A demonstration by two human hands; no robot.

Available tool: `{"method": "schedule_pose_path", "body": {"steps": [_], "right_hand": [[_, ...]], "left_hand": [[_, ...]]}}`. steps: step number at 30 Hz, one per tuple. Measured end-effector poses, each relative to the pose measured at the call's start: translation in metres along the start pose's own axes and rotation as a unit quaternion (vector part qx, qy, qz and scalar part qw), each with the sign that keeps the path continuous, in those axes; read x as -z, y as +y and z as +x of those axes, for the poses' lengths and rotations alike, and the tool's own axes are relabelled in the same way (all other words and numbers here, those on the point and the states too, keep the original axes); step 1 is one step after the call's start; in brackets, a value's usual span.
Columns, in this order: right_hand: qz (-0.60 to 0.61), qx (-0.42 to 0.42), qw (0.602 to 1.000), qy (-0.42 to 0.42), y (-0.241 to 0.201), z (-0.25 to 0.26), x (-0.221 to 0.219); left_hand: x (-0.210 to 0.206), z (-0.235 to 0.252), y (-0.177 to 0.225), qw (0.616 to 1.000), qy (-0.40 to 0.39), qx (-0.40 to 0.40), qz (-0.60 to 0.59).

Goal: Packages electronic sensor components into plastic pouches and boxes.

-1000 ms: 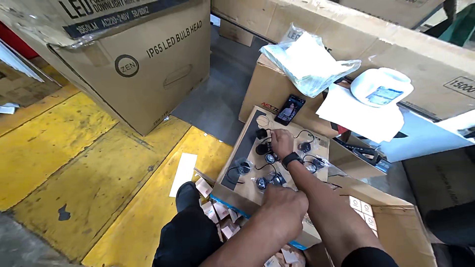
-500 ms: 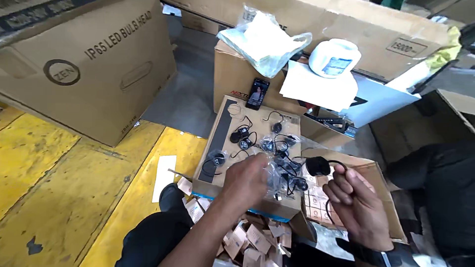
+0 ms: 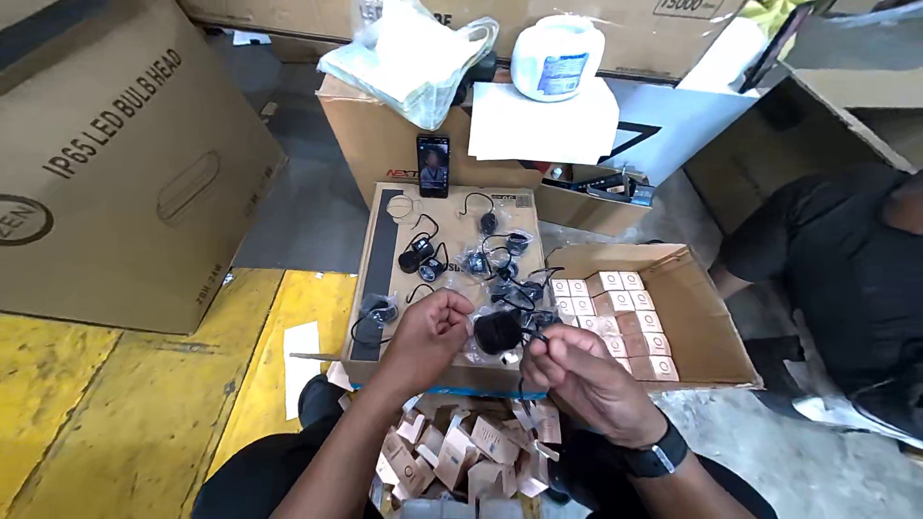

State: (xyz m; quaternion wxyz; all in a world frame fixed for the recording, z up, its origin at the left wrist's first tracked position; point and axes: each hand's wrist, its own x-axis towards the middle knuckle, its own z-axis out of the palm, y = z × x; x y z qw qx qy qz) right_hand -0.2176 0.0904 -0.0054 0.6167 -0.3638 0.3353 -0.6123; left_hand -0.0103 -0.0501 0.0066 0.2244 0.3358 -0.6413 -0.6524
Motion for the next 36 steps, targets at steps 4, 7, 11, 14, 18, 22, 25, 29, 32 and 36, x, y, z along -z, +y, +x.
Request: {"method": "schedule_pose_path", "body": {"steps": [4,7,11,14,18,22,25,29,32,36], "right_hand": [[-0.126,-0.008,0.992,0.022,0.001,0.002,-0.003],[-0.211,-0.036,0.977,-0.006,0.001,0.003,-0.004],[-0.326,-0.061,0.942,-0.059,0.003,0.004,-0.005],[-0.389,-0.040,0.917,-0.083,0.007,0.005,-0.006],[-0.472,-0.006,0.878,-0.074,0.013,0.005,-0.006],[-0.506,0.008,0.862,-0.031,0.020,0.004,-0.007],[-0.461,0.028,0.887,0.023,0.025,0.004,-0.012],[-0.370,-0.045,0.914,0.160,0.021,0.009,-0.015],[-0.410,-0.198,0.884,0.109,0.012,0.012,-0.001],[-0.496,-0.236,0.833,0.064,0.018,0.010,0.004]], "left_hand": [[-0.004,-0.004,0.000,0.998,0.001,-0.040,0.041],[-0.007,-0.006,-0.001,0.994,0.024,-0.071,0.074],[-0.007,-0.008,-0.003,0.988,-0.005,-0.052,0.143],[-0.007,-0.008,-0.008,0.980,-0.052,-0.048,0.188],[-0.005,-0.011,-0.009,0.959,-0.110,-0.048,0.257],[-0.007,-0.012,-0.004,0.942,-0.142,-0.026,0.303],[-0.008,-0.013,-0.006,0.937,-0.120,-0.062,0.323],[-0.011,-0.015,-0.010,0.930,-0.120,-0.136,0.320],[-0.012,-0.018,-0.008,0.929,-0.129,-0.161,0.309],[-0.013,-0.018,-0.005,0.921,-0.134,-0.163,0.329]]}}
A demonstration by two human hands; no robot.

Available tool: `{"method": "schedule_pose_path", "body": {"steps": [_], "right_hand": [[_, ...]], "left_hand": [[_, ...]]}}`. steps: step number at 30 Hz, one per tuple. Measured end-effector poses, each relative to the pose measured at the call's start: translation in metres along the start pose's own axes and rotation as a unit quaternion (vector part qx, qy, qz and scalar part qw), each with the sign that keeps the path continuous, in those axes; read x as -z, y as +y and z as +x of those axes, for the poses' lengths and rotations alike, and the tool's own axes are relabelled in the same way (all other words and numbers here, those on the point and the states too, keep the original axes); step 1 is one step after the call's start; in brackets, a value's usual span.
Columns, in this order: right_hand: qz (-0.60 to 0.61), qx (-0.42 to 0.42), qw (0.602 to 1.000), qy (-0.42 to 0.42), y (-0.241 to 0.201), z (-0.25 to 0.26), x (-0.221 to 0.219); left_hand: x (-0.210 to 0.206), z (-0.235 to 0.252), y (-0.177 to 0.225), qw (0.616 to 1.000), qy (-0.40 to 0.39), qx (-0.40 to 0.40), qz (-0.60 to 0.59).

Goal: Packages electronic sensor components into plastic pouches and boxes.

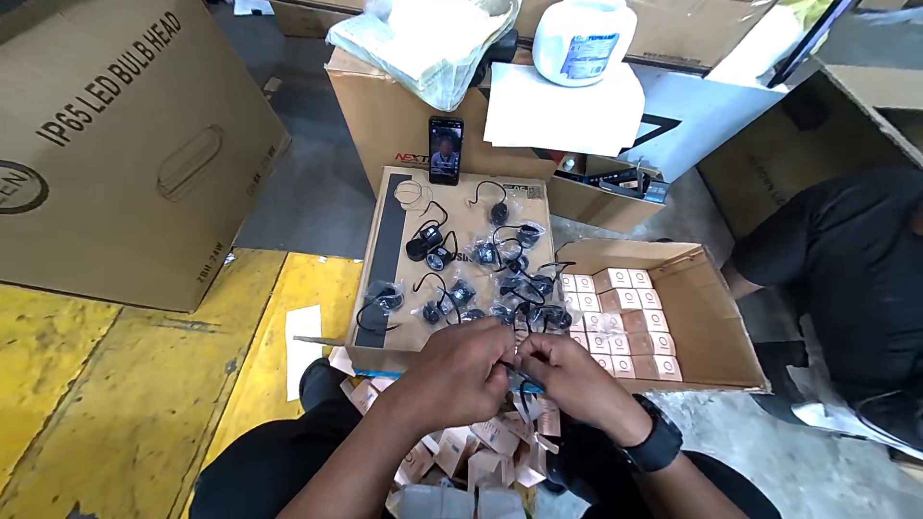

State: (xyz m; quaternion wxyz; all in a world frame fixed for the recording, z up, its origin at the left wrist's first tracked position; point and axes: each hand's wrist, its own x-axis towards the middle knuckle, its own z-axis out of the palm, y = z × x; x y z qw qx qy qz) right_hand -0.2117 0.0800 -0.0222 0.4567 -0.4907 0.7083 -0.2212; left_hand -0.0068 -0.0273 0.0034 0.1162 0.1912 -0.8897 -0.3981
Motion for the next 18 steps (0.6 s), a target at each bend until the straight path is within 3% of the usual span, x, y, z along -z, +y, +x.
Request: {"method": "schedule_pose_path", "body": {"steps": [4,7,13,18], "right_hand": [[0.091,0.087,0.992,-0.010,-0.010,-0.008,0.007],[0.081,0.086,0.993,0.005,-0.010,-0.006,0.008],[0.066,0.133,0.989,-0.028,-0.004,-0.005,0.003],[0.144,0.163,0.975,-0.034,-0.006,-0.006,-0.005]], "left_hand": [[-0.004,0.001,-0.003,0.998,-0.009,-0.005,0.066],[-0.003,0.002,0.000,0.996,-0.033,0.016,0.076],[-0.013,0.003,0.003,0.997,0.044,0.011,0.068],[-0.022,0.004,0.005,0.993,0.088,0.026,0.076]]}}
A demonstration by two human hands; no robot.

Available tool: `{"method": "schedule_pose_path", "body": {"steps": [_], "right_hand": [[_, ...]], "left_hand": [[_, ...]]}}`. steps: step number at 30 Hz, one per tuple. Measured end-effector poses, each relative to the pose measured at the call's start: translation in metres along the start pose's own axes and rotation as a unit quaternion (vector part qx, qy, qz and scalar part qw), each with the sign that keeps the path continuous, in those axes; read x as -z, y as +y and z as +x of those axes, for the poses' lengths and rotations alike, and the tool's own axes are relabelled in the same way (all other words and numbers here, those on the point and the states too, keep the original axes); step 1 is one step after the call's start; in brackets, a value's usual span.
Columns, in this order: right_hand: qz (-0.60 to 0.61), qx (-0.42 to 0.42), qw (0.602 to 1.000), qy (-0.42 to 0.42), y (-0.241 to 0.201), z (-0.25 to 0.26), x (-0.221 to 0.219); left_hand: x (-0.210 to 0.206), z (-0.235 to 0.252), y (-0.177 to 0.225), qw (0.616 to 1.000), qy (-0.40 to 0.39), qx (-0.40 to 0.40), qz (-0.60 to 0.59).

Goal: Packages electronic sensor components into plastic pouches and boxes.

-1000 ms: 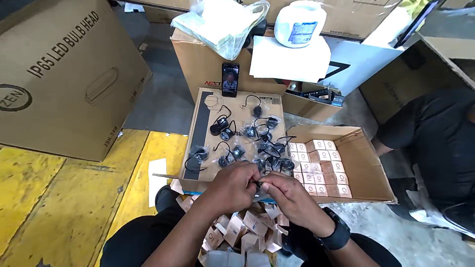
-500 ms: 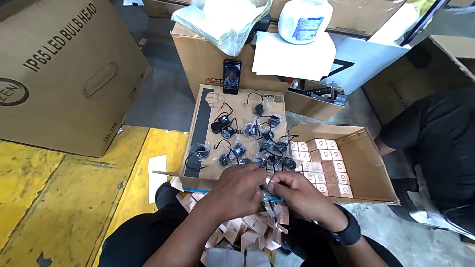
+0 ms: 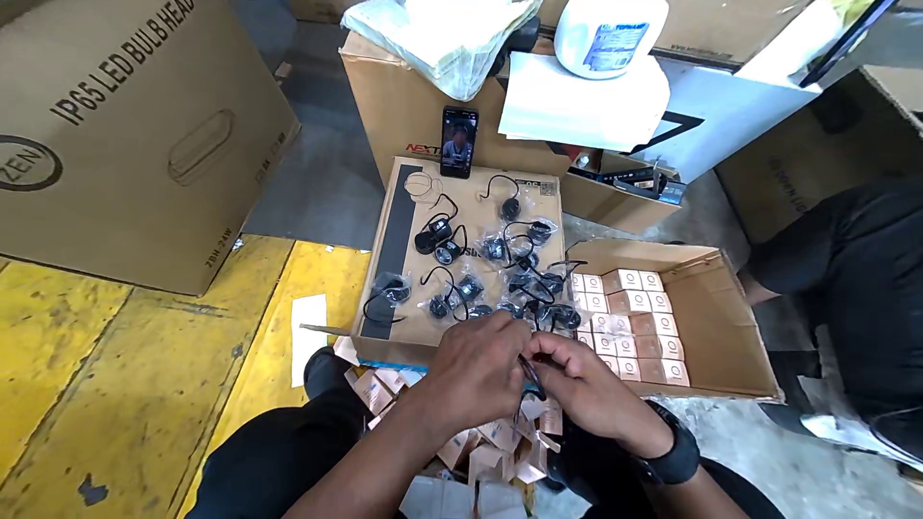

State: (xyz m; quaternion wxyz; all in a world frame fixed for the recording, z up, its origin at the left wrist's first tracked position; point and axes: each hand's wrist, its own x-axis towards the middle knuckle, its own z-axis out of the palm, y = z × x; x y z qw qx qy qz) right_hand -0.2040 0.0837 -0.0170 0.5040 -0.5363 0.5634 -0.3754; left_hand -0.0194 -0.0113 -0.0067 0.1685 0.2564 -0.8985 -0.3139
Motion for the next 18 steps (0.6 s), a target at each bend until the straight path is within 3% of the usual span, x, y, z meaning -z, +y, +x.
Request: {"method": "schedule_pose_path", "body": {"steps": [4,12,16,18], "right_hand": [[0.043,0.051,0.997,-0.046,-0.003,0.000,-0.002],[0.023,0.037,0.999,0.026,-0.003,0.004,-0.016],[-0.079,0.013,0.994,0.068,-0.001,0.005,-0.024],[-0.074,0.034,0.994,0.078,0.004,0.004,-0.027]], "left_hand": [[0.001,0.000,-0.001,0.999,0.029,0.020,-0.016],[0.001,0.001,-0.007,0.999,0.039,0.024,-0.012],[-0.004,0.003,-0.009,0.997,0.065,-0.044,-0.019],[-0.006,0.003,-0.007,0.995,0.070,-0.075,-0.012]]}}
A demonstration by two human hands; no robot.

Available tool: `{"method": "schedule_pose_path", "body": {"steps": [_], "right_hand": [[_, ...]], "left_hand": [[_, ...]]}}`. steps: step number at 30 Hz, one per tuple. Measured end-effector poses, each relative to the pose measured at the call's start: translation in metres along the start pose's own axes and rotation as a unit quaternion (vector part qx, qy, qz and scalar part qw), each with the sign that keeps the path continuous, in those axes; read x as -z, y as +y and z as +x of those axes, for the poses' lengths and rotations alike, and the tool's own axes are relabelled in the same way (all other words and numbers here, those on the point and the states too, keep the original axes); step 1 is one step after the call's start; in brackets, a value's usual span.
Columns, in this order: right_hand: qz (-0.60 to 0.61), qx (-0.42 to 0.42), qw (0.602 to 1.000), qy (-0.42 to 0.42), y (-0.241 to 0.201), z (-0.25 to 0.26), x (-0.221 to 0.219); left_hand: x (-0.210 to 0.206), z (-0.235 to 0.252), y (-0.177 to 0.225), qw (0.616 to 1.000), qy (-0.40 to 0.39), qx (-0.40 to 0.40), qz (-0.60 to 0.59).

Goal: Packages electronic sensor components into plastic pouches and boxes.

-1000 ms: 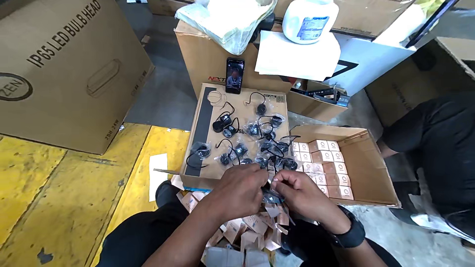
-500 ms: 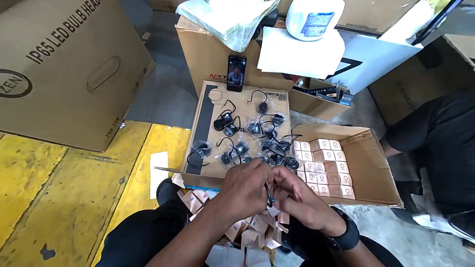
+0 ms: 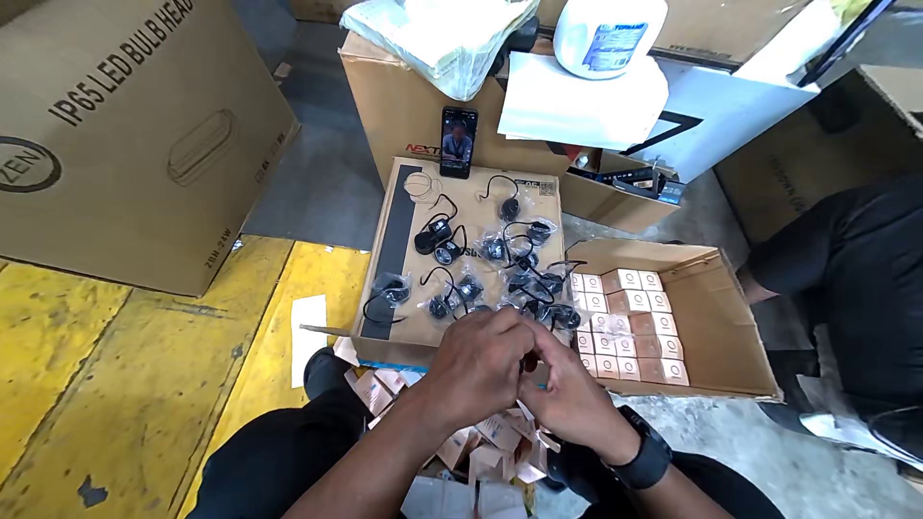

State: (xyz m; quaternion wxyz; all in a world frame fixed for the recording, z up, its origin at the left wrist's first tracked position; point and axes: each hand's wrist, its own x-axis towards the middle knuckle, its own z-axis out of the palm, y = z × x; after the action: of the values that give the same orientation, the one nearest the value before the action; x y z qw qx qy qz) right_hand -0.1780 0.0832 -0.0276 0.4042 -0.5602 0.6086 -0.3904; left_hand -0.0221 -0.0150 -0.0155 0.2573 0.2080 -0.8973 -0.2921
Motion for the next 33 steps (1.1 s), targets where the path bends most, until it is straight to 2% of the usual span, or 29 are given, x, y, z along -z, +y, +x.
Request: {"method": "schedule_pose_path", "body": {"steps": [5,8,14,16,19,24,29,33], "right_hand": [[0.023,0.056,0.997,0.041,0.009,0.001,-0.007],[0.021,0.061,0.996,0.055,0.013,0.004,-0.006],[0.059,0.005,0.996,0.072,0.018,0.022,0.006],[0.065,-0.047,0.992,0.100,0.025,0.037,0.013],[0.071,-0.112,0.977,0.168,0.027,0.078,0.020],[0.062,-0.149,0.953,0.258,0.036,0.178,0.027],[-0.001,-0.205,0.947,0.249,0.068,0.263,0.025],[0.007,-0.249,0.947,0.201,0.074,0.279,0.023]], "left_hand": [[-0.001,-0.001,0.005,1.000,-0.020,-0.002,-0.008],[-0.005,-0.002,0.010,1.000,-0.020,-0.005,-0.003],[0.000,-0.003,0.024,0.999,-0.012,-0.029,-0.023],[0.007,-0.004,0.032,0.998,-0.009,-0.039,-0.041],[0.017,-0.005,0.035,0.997,0.013,-0.049,-0.056],[0.023,-0.008,0.036,0.996,0.038,-0.059,-0.053],[0.023,-0.005,0.031,0.996,0.043,-0.062,-0.056],[0.024,0.000,0.027,0.996,0.037,-0.051,-0.056]]}}
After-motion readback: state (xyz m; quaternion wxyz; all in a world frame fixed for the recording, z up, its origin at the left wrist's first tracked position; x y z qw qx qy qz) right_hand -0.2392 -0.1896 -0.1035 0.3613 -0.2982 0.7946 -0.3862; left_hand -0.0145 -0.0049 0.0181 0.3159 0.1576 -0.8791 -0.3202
